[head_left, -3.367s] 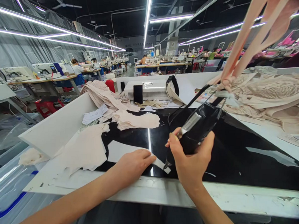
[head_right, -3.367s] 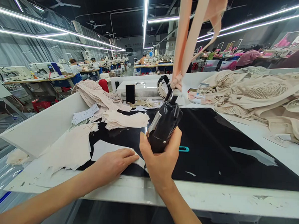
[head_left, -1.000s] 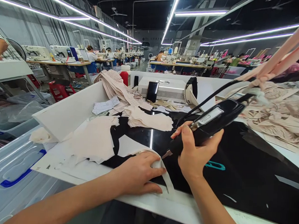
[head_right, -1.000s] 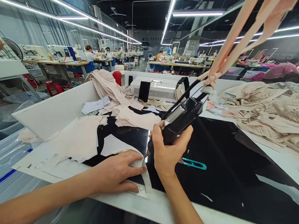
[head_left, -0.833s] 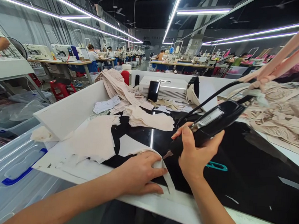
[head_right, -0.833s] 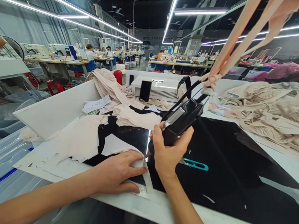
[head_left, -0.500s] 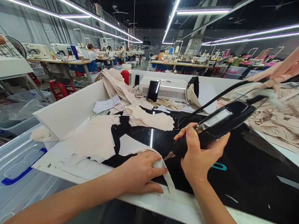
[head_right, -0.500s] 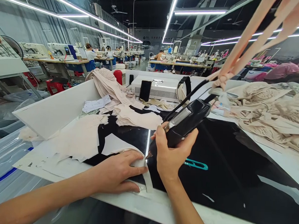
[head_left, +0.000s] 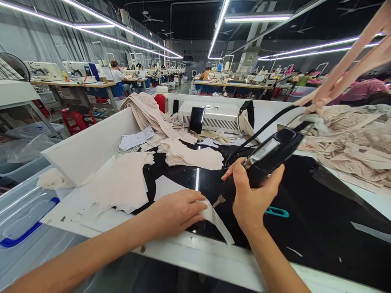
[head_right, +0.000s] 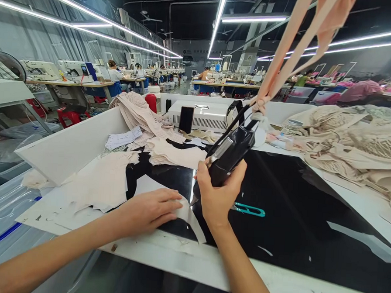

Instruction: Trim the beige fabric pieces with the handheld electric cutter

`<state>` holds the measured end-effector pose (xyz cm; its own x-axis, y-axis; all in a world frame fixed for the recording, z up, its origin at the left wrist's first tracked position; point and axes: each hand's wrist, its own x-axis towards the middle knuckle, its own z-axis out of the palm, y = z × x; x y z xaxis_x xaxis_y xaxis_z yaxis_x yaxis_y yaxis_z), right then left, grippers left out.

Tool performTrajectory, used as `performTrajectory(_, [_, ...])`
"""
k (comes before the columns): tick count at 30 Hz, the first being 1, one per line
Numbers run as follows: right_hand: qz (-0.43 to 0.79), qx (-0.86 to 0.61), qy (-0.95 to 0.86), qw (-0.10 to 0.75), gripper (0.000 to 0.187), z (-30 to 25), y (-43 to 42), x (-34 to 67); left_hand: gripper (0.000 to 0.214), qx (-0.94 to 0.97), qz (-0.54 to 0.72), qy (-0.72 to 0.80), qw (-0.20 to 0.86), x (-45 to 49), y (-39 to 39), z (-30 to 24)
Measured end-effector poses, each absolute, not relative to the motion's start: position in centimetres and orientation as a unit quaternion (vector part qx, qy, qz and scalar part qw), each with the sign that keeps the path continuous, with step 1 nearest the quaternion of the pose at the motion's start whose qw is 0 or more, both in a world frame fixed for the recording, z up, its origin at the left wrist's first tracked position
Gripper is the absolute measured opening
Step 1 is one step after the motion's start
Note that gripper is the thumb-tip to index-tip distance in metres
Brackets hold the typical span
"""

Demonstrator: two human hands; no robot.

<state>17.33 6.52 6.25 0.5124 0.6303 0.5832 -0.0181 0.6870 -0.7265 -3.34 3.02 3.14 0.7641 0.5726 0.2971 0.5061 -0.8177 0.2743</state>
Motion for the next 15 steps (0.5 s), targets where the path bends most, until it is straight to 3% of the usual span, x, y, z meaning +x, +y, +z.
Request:
performTrajectory(10, [0.19,-0.316,-0.461,0.807,0.047,7.1,7.0,19.6,0.024,0.914,0.04,0.404,0.015,-3.6,2.0,4.6])
performTrajectory(15, [0.224,-0.304,-0.459,0.804,0.044,7.5,4.5,20.2,0.017,0.892,-0.018,0.449,0.044,-1.2,-0.2,6.3])
